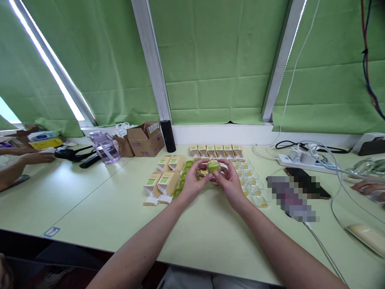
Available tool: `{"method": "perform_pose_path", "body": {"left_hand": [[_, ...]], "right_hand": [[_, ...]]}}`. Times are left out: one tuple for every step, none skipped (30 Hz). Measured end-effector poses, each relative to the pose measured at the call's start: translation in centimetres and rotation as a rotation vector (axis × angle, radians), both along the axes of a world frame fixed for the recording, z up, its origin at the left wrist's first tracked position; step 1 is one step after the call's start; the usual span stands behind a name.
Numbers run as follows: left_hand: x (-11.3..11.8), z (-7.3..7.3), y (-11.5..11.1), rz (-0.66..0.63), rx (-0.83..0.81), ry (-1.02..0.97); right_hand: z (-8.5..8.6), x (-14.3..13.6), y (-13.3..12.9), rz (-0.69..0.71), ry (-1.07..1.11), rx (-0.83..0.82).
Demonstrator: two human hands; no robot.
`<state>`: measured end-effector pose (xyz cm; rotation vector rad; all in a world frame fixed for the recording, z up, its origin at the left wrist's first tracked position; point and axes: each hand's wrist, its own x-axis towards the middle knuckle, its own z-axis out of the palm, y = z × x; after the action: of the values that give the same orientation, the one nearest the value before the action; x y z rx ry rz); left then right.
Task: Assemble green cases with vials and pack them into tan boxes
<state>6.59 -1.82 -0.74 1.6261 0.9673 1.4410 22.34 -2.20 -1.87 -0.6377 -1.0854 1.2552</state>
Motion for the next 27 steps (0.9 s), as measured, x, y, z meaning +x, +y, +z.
{"method": "perform_pose_path", "body": {"left_hand": [[0.1,0.1,-0.1,0.008,0.008,0.013],[0.1,0.2,-0.2,0.018,0.014,0.022],[0.2,0.2,-0.2,0.029,0.018,0.028],[0.2,0.3,-0.2,0.043,0.022,0.032],[0.1,0.3,-0.2,0.056,0.025,0.038],[0.1,0.3,-0.1,0.069,0.03,0.046],[0.1,0.3,-0.1,0.08,0.037,0.055],[0.0,0.2,0.0,0.089,0.046,0.068],[0.0,0.2,0.0,0.099,0.056,0.083],[0.0,0.2,0.0,0.112,0.068,0.1],[-0.1,0.2,0.0,0.126,0.081,0.12],[-0.1,0.3,-0.1,0.139,0.096,0.14],[-0.1,0.3,-0.1,0.15,0.111,0.156],[-0.1,0.3,-0.2,0.155,0.126,0.16],[-0.1,0.2,-0.3,0.15,0.139,0.151],[-0.1,0.2,-0.3,0.139,0.148,0.132],[0.0,0.2,-0.4,0.124,0.152,0.107],[0.0,0.2,-0.4,0.11,0.152,0.08],[0.1,0.2,-0.4,0.099,0.148,0.055],[0.1,0.2,-0.4,0.091,0.141,0.037],[0.2,0.2,-0.4,0.09,0.133,0.022],[0.2,0.2,-0.4,0.091,0.124,0.008],[0.3,0.2,-0.4,0.095,0.118,-0.004],[0.3,0.2,-0.5,0.099,0.115,-0.012],[0.3,0.2,-0.5,0.105,0.114,-0.018],[0.3,0.2,-0.5,0.112,0.114,-0.023],[0.3,0.1,-0.5,0.119,0.115,-0.026]], "right_hand": [[0.1,0.0,-0.1,-0.004,-0.003,0.001],[0.1,-0.1,-0.1,-0.008,-0.011,0.002],[0.2,-0.1,-0.1,-0.013,-0.023,0.002],[0.2,-0.1,-0.1,-0.016,-0.036,0.002],[0.3,-0.1,-0.1,-0.019,-0.049,0.001],[0.3,0.0,-0.1,-0.02,-0.057,0.003],[0.3,0.0,0.0,-0.019,-0.062,0.006],[0.3,0.0,0.0,-0.018,-0.063,0.01],[0.3,0.1,0.0,-0.017,-0.059,0.013],[0.3,0.1,0.0,-0.015,-0.05,0.014],[0.2,0.1,0.0,-0.008,-0.031,0.01],[0.2,0.0,0.1,0.007,-0.002,0.002],[0.2,0.0,0.1,0.029,0.039,-0.011],[0.1,0.0,0.2,0.056,0.087,-0.029],[0.0,0.0,0.3,0.086,0.139,-0.048],[-0.1,0.0,0.4,0.113,0.186,-0.067],[-0.2,0.0,0.6,0.136,0.221,-0.083],[-0.3,0.1,0.8,0.155,0.245,-0.095],[-0.5,0.2,0.9,0.171,0.256,-0.104],[-0.6,0.4,1.0,0.188,0.26,-0.11],[-0.7,0.5,1.2,0.205,0.258,-0.116],[-0.8,0.6,1.2,0.221,0.257,-0.122],[-0.9,0.6,1.3,0.235,0.261,-0.129],[-0.9,0.7,1.3,0.244,0.269,-0.138],[-1.0,0.7,1.3,0.249,0.28,-0.147],[-1.0,0.6,1.3,0.249,0.292,-0.156],[-1.1,0.6,1.3,0.247,0.302,-0.163]]}}
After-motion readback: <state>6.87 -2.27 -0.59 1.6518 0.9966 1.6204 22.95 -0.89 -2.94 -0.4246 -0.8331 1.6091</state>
